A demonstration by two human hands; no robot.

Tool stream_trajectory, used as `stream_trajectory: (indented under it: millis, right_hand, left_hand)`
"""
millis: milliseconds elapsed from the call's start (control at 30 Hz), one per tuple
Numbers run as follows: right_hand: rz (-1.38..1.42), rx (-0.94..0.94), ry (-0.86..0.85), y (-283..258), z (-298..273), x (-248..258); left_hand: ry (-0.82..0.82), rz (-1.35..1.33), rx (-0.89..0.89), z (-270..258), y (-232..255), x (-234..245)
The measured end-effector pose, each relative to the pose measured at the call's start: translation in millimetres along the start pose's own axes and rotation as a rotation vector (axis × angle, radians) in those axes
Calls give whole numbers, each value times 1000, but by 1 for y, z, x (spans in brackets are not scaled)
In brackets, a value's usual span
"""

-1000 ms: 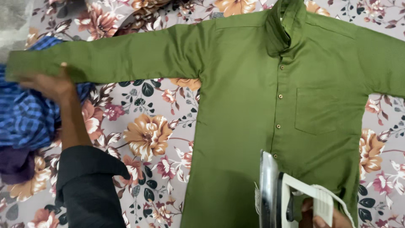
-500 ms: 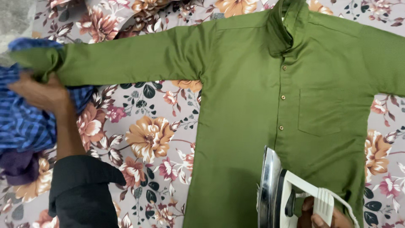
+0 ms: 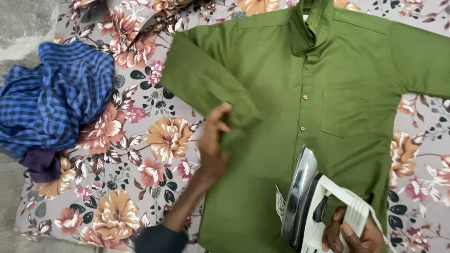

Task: The person irons a green long-sleeved shirt laid out on a floral-patterned bed. They use an electric iron to smooth the front, sleeves, and collar areas while holding the fabric with the other hand.

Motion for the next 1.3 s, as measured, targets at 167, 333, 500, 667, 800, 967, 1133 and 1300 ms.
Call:
stream_trajectory:
  millis: [167,333,500,667,800,967,1133,1300]
  right_hand:
    - [61,40,-134,-33,2,10]
    - [-434,25,248,-93,-23,65]
    - [-702,-96,465,-134,-21,84]
    - [-910,-195,413,-180,31,62]
    - [-1262,-194,156,-213,83,1]
    - [-1701,-228,-233,-197,171,-82]
    - [-1614,-11,-333,-180,221,-154]
    - [-1586,173,-366,-140,274,-194]
  left_hand:
    - [-182,-16,-52,-68,39,-84]
    - [-381,39,-70,-135,55,-139]
    - [-550,-12,-97,-174,83,-166]
    - [-613,102,-187,-186,110,-170]
    - [-679,135,-156,-194,116,-177]
    - [-717,142,-118,-196,139,-176]
    - [-789,-112,128,-187,102,-155]
    - [-512,344,-19,-112,26,-160]
Point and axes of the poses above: each hand's wrist, its own z-axis towards the middle knuckle, its own x-axis out of the back of the hand, y = z × x, the point moved 10 cm from there along z, towards the middle knuckle, and after that the axes turned 10 degrees about -z, right-handed, at the moved point
